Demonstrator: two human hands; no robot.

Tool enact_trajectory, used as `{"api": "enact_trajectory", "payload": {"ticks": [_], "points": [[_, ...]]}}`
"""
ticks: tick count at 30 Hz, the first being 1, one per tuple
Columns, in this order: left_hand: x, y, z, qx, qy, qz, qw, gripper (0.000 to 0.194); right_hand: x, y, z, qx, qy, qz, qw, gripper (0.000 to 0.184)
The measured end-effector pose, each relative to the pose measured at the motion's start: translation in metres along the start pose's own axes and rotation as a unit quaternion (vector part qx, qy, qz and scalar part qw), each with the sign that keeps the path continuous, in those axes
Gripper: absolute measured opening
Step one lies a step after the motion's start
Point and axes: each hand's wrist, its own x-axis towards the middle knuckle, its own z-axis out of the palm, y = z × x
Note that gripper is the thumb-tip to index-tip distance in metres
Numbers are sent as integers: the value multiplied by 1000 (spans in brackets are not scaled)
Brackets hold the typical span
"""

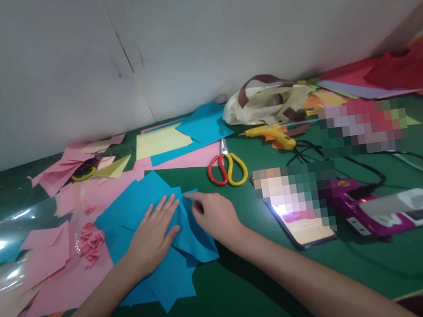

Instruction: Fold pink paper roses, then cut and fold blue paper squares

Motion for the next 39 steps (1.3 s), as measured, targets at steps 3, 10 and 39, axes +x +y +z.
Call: {"api": "enact_trajectory", "payload": {"ticks": [3, 10, 39], "points": [[0, 0, 0, 1, -2, -2, 1000, 55, -1, 1, 1, 13, 4, -7, 1000, 41], [2, 5, -4, 20, -14, -13, 1000, 47, 2, 5, 1, 29, 3, -17, 999, 38], [8, -10, -17, -40, -60, 71, 995, 58, 7, 15, 1, 41, 18, -13, 999, 34]]}}
